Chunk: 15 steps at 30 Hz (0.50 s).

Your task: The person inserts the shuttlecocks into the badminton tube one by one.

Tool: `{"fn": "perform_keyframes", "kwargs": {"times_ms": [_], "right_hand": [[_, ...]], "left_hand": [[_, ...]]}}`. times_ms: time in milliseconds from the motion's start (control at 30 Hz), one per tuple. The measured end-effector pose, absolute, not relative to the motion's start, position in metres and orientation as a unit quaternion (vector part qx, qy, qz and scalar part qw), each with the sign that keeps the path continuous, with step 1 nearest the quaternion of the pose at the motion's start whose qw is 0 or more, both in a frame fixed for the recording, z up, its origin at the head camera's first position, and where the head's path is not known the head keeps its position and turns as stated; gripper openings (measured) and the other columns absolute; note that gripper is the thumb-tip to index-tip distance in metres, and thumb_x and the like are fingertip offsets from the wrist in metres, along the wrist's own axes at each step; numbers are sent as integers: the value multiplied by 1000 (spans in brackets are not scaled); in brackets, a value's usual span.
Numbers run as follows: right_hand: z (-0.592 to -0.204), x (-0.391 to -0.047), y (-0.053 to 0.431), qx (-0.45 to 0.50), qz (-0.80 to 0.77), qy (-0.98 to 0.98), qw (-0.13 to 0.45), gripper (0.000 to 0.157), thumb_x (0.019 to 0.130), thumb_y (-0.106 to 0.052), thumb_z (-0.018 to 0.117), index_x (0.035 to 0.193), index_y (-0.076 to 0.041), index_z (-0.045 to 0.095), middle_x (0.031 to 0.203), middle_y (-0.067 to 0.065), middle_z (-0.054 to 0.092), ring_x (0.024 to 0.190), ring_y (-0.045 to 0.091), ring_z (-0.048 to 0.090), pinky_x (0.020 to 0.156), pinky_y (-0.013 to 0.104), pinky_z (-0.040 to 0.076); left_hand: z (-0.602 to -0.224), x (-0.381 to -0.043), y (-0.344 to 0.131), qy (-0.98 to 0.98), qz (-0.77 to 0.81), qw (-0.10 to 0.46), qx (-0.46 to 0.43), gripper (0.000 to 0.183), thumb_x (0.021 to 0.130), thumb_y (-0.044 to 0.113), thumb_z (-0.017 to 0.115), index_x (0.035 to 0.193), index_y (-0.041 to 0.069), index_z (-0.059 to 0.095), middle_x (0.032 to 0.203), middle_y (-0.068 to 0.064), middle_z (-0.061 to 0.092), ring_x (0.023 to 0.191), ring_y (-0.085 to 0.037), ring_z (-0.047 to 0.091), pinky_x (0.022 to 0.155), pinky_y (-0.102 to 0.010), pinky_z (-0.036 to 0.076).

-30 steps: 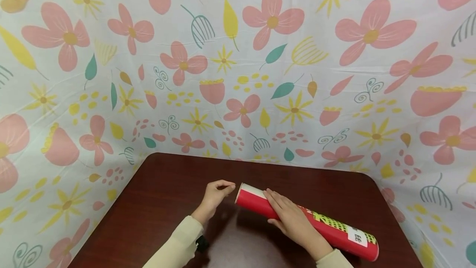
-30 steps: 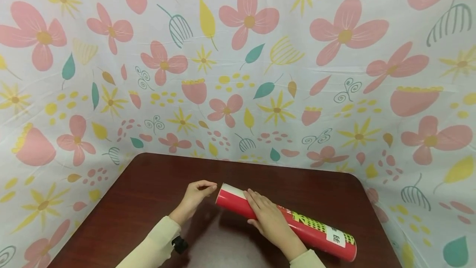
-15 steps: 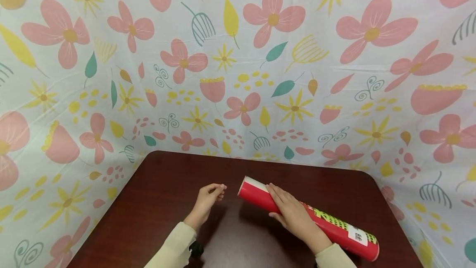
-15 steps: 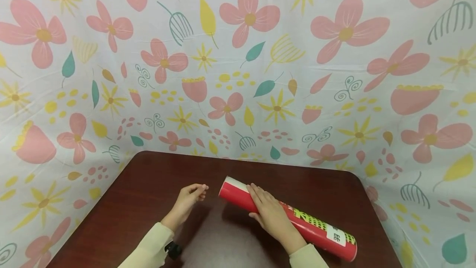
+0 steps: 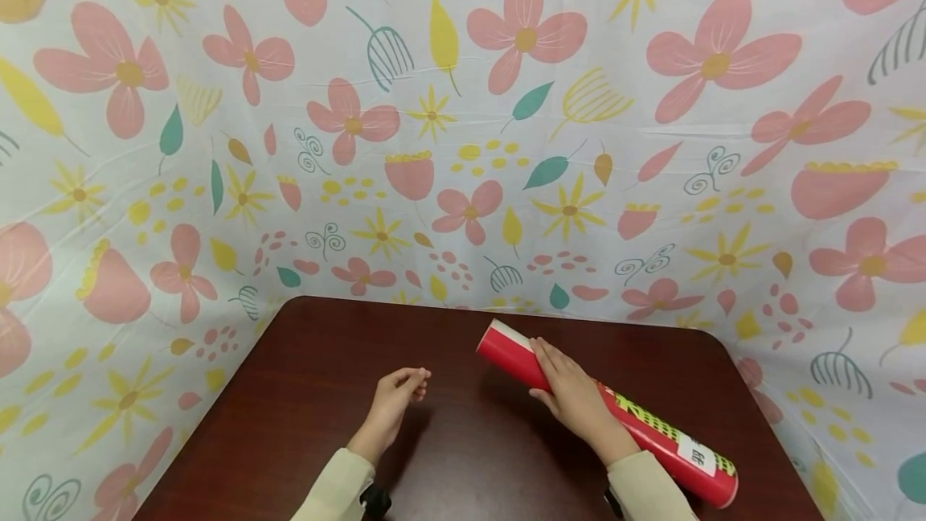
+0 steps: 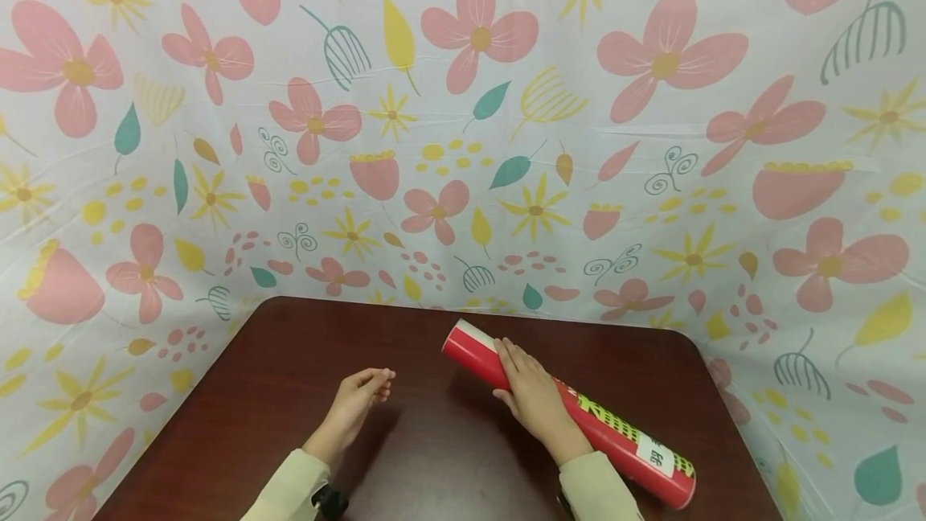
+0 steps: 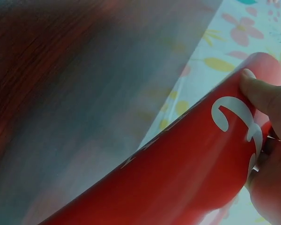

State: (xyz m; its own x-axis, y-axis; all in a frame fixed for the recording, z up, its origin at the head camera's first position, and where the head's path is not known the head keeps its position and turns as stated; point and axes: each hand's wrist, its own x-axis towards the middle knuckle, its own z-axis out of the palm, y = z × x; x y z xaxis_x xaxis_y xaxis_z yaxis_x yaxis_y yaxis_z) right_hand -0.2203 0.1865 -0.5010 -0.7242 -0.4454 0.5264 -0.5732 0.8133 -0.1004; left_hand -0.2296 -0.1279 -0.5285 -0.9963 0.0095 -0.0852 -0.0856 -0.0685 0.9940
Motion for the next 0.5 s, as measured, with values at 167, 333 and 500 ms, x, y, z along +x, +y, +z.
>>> {"fn": "perform_keyframes", "kwargs": {"times_ms": [167,333,500], "right_hand": [[-507,-229,187,257,136,-928,234,85,75,-22,83,142,4,39,137,24,49,120,39,51,97,52,44],[-512,-239,190,247,138,-931,229,85,74,-21,84,143,4,39,137,25,48,121,40,51,98,53,43],[-518,-248,192,229,145,-942,200,85,76,-20,82,144,2,37,140,25,46,125,40,48,100,54,41]], "left_hand": [[-510,-217,-128,667,743,41,-34,23,97,12,58,102,-9,66,79,0,61,74,-16,59,69,-28,51],[-502,-210,-128,659,750,40,-36,17,96,9,58,96,-4,68,79,-2,61,73,-16,58,65,-24,49],[-513,-214,-130,657,752,44,-40,18,97,10,57,98,-5,67,79,0,60,73,-15,58,68,-26,50]]}}
